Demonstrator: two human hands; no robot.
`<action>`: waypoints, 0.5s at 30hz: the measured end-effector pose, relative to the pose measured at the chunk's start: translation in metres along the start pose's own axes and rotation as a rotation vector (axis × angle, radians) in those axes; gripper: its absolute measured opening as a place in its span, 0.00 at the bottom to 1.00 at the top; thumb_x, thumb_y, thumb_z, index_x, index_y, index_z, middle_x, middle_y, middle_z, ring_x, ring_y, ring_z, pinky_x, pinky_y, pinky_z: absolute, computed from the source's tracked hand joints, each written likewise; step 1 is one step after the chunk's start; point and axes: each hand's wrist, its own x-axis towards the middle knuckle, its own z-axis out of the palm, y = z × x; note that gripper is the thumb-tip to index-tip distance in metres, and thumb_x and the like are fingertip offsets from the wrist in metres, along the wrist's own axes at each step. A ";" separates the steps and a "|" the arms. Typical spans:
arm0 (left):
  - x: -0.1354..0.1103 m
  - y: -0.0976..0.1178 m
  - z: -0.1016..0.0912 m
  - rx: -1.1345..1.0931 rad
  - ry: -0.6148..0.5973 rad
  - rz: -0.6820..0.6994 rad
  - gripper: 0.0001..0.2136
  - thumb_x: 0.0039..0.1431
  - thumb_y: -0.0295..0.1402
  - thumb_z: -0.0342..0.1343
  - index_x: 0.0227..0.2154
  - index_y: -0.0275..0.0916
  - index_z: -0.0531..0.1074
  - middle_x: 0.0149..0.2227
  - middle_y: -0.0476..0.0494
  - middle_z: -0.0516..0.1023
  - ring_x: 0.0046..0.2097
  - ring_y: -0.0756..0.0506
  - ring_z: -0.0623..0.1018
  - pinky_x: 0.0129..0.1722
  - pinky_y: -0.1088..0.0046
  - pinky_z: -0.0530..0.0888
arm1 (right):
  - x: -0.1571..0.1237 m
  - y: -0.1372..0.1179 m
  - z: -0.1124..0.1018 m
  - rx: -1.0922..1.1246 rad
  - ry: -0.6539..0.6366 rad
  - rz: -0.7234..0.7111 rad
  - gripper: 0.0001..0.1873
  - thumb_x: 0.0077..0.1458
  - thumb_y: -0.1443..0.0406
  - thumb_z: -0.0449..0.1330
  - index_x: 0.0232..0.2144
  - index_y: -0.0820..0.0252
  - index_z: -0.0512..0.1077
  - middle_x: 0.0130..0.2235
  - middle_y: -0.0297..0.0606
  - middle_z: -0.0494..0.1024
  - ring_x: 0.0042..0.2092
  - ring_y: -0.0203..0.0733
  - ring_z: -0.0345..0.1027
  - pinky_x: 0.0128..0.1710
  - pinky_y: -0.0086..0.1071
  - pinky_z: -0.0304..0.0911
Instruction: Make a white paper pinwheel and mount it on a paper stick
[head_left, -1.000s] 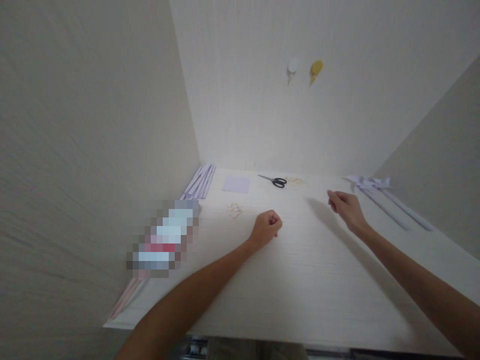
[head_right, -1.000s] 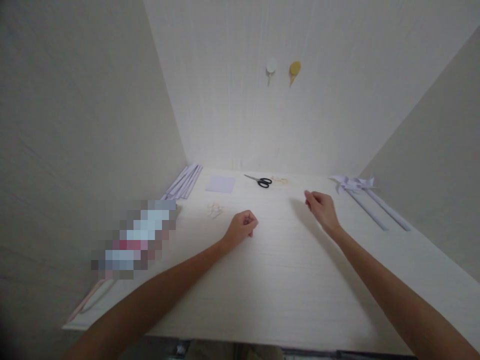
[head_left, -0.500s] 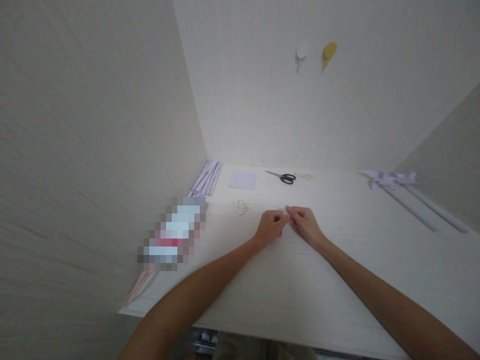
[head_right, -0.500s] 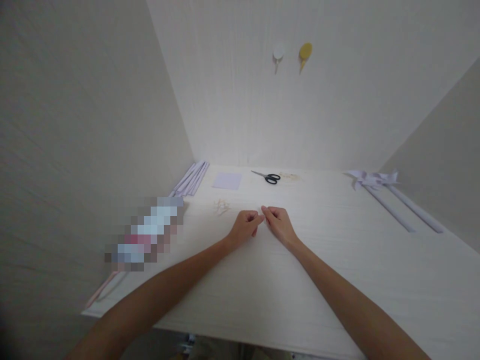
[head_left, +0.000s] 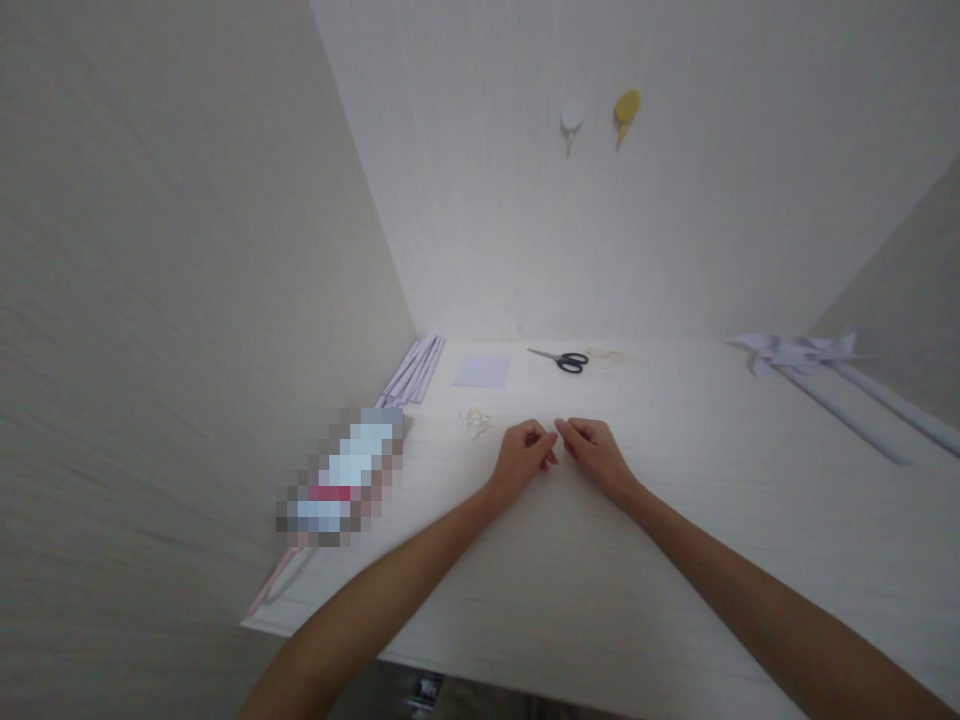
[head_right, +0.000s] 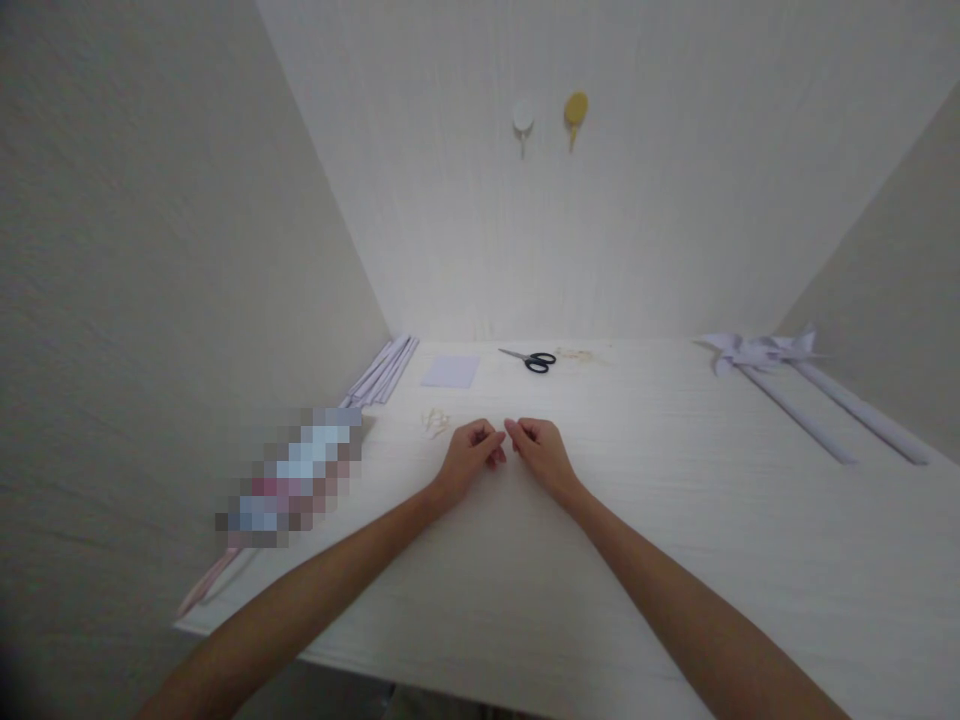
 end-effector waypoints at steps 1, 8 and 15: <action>0.000 0.001 -0.001 0.007 0.008 -0.007 0.10 0.46 0.34 0.50 0.16 0.36 0.60 0.15 0.52 0.67 0.17 0.55 0.65 0.18 0.80 0.63 | 0.000 0.000 0.000 0.000 0.000 -0.002 0.22 0.50 0.56 0.47 0.11 0.60 0.56 0.13 0.29 0.56 0.18 0.31 0.49 0.19 0.27 0.46; 0.043 0.017 -0.036 0.763 -0.071 0.139 0.08 0.50 0.34 0.46 0.22 0.34 0.64 0.23 0.46 0.74 0.24 0.53 0.72 0.23 0.79 0.69 | 0.001 -0.002 0.001 0.007 -0.006 0.001 0.21 0.49 0.56 0.48 0.10 0.59 0.57 0.13 0.29 0.56 0.18 0.31 0.49 0.19 0.27 0.46; 0.110 0.032 -0.089 1.203 -0.048 0.177 0.07 0.46 0.30 0.51 0.24 0.33 0.72 0.31 0.38 0.76 0.37 0.45 0.73 0.39 0.68 0.68 | 0.001 -0.002 -0.001 0.009 -0.022 0.001 0.21 0.49 0.56 0.48 0.11 0.59 0.56 0.13 0.28 0.55 0.17 0.31 0.49 0.19 0.27 0.45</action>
